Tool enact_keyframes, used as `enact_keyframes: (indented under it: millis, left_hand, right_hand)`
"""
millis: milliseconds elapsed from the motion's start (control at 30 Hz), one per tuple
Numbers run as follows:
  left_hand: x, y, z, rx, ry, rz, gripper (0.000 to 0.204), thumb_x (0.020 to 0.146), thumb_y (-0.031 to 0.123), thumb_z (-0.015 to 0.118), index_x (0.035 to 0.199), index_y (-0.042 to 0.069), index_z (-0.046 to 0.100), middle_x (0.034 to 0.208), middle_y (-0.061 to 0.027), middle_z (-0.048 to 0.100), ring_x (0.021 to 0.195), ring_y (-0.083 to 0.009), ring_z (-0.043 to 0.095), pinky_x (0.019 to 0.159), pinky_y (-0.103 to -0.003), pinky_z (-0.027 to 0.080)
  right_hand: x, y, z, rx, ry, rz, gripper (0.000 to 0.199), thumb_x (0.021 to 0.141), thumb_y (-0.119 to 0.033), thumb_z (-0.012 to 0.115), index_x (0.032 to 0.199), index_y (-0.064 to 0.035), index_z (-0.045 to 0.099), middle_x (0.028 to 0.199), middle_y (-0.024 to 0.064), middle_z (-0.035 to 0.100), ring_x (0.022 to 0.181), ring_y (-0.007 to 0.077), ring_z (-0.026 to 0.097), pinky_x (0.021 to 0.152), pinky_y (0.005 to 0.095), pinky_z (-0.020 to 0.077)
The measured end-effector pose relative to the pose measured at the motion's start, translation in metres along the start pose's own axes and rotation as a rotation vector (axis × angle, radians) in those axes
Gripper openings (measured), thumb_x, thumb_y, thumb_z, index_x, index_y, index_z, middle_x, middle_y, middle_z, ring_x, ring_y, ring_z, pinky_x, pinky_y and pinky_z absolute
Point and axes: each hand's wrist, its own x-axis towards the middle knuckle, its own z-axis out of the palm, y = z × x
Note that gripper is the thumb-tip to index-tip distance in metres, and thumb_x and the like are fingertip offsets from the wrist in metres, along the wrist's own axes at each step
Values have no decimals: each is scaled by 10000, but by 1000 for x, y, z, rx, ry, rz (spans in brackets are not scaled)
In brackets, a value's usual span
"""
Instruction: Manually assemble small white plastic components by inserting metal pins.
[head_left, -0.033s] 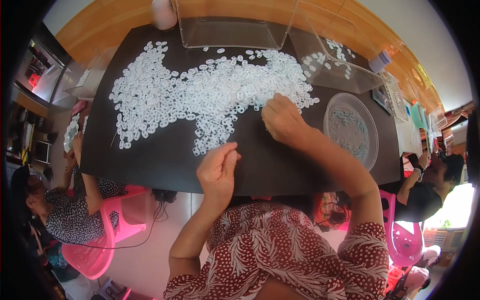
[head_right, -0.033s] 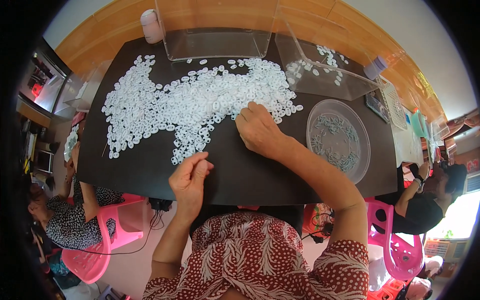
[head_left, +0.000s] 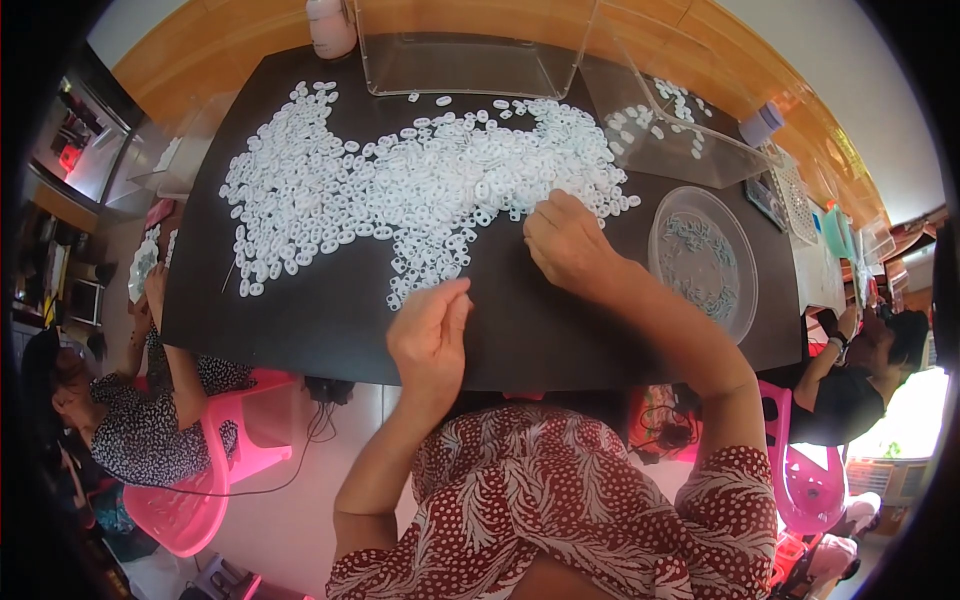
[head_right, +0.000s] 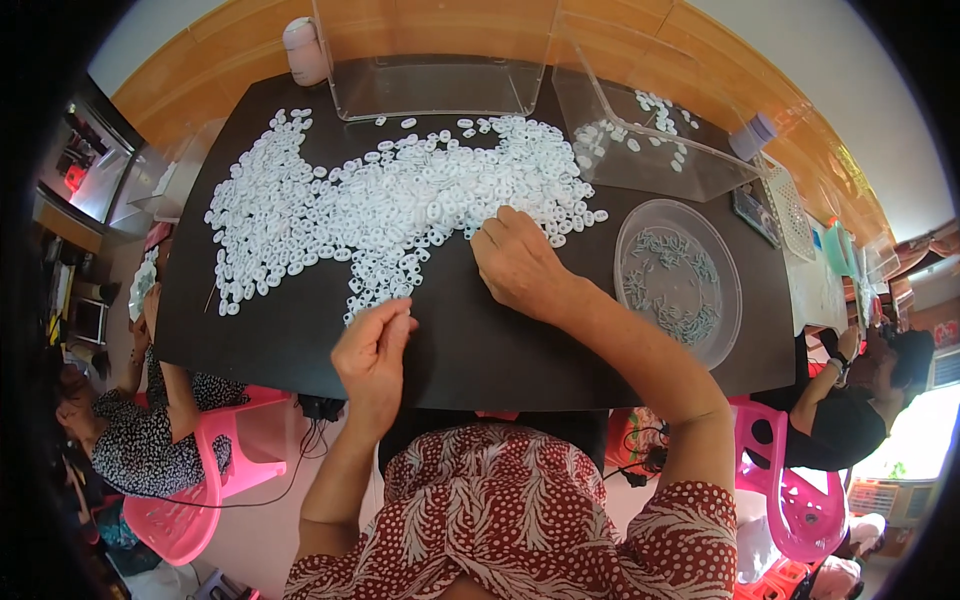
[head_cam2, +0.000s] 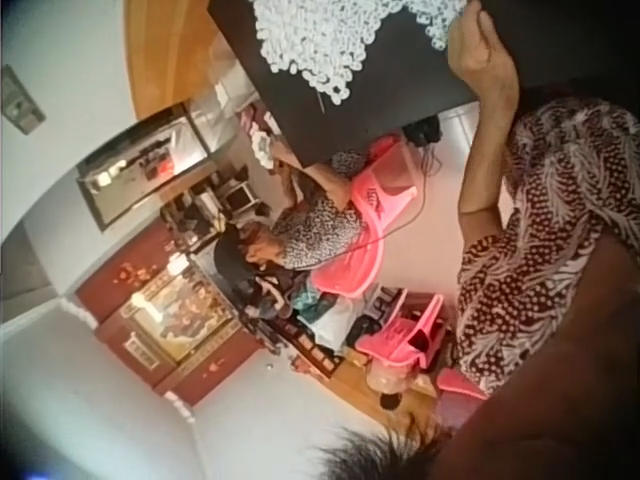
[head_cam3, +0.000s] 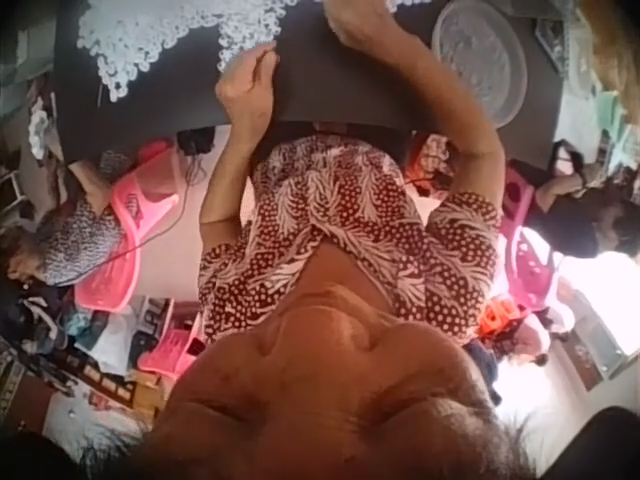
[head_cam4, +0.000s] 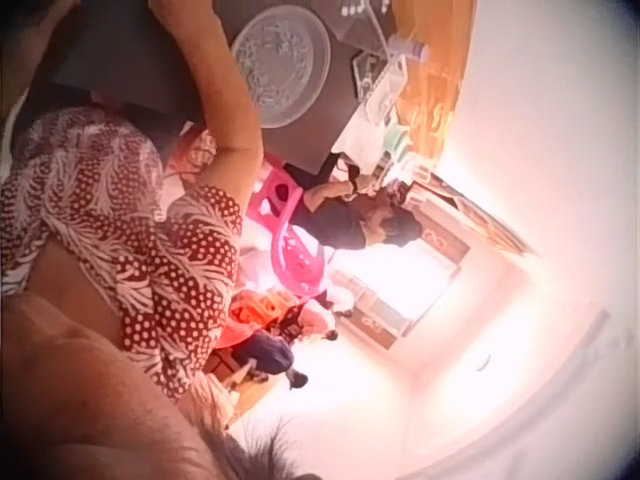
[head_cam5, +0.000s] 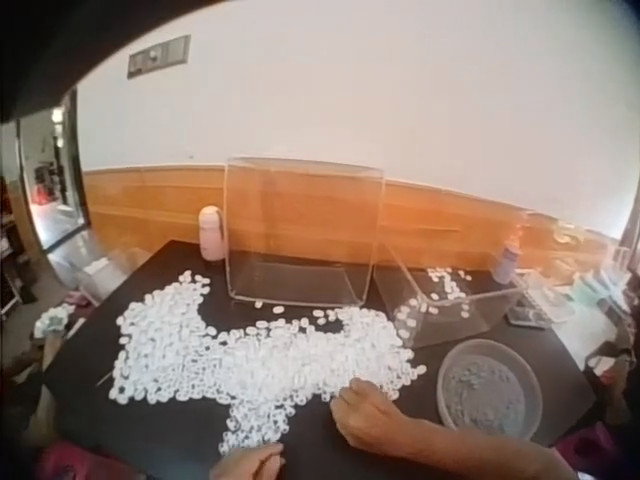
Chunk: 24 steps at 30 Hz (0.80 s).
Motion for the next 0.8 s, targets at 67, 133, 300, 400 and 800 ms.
enact_keyframes:
  millis: [67,133,300,400,800]
  left_hand:
    - [24,1,-5,256,39,224,152,758,-24,622,888,51,644,714,-80,571,652,-260,532,565,-343,432]
    - [43,-9,-4,410,43,375,213,662,-31,628,856,55,640,728,-64,542,684,-253,508,573,-356,430]
    - [61,-27,13,630,-61,511,151,623,6,626,764,56,619,701,-57,477,691,-255,464,569,-349,407]
    - [59,-29,18,628,-144,544,153,625,3,621,767,61,626,707,-64,487,700,-256,471,571,-355,410]
    - [53,-23,11,474,-176,371,175,654,-1,694,811,54,640,736,-63,557,705,-254,510,619,-361,432]
  right_hand:
    - [-2,-7,-3,17,38,7,120,683,1,631,712,-33,519,697,113,481,712,287,479,623,375,402]
    - [1,-14,-10,105,59,64,110,723,-8,631,741,-30,525,712,115,511,707,295,493,630,386,414]
    - [4,-25,-14,180,90,126,159,699,0,640,755,-38,496,703,113,498,697,298,493,641,388,421]
    - [1,-26,-18,194,98,157,145,714,-4,638,769,-40,509,712,110,511,699,300,501,639,390,423]
    - [-5,-28,-23,295,154,254,112,735,9,625,812,-47,567,744,94,568,730,300,533,640,381,431]
